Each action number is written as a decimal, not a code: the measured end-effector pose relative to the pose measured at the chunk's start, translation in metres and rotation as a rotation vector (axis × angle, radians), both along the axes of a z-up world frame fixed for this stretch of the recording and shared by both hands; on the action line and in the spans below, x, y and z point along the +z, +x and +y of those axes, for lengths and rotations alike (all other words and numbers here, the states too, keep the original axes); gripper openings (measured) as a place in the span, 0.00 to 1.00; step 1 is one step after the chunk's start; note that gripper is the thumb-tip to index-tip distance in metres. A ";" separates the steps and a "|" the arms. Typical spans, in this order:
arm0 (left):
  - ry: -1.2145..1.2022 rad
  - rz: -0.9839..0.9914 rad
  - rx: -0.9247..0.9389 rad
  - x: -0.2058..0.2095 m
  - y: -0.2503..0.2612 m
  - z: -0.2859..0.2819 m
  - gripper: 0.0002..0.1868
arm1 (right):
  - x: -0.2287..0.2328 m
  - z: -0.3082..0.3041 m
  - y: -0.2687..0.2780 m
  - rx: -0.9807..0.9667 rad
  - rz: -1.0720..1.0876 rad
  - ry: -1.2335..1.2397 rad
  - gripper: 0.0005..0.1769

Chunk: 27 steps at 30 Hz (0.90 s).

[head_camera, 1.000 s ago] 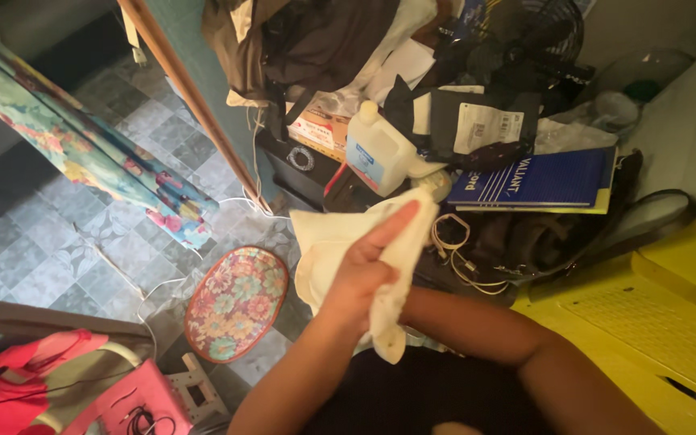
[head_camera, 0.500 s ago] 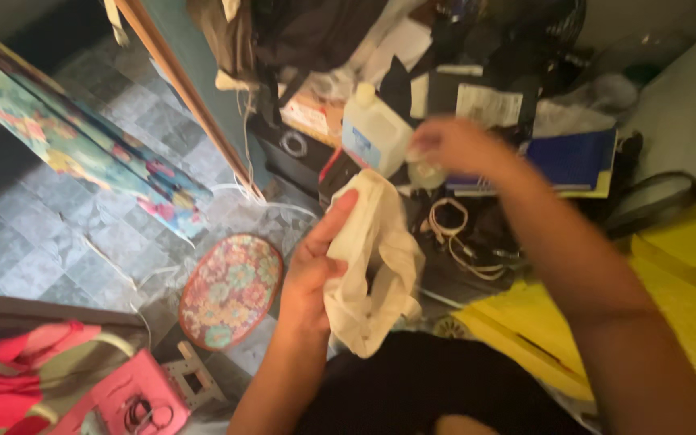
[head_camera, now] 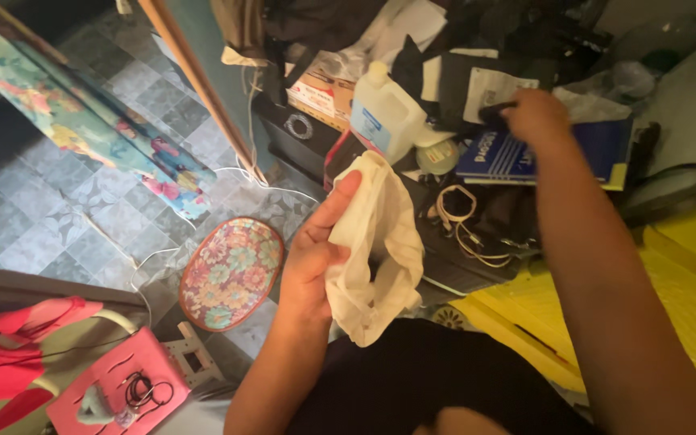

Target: The person gathers daily essentials from a cluttered surface and places them into a white cloth bag. They handle a power bank, a pen, a small black device, a notebook, and a wallet, then put the bag into a larger backpack.

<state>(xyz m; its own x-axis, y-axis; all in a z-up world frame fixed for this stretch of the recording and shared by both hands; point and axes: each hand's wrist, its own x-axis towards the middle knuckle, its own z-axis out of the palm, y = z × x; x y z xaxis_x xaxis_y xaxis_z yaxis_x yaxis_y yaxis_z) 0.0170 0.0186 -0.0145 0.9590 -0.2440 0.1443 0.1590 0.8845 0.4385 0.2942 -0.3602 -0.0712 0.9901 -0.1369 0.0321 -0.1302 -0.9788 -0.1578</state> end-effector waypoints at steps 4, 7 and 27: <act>0.020 -0.031 0.044 -0.004 -0.002 0.004 0.46 | 0.027 -0.017 -0.028 0.166 -0.284 0.234 0.16; 0.034 -0.008 0.047 -0.004 0.000 0.004 0.46 | 0.037 -0.020 -0.064 0.258 -0.513 0.556 0.15; 0.262 0.021 0.044 -0.024 0.002 -0.025 0.49 | -0.039 0.217 -0.232 0.258 0.668 1.550 0.19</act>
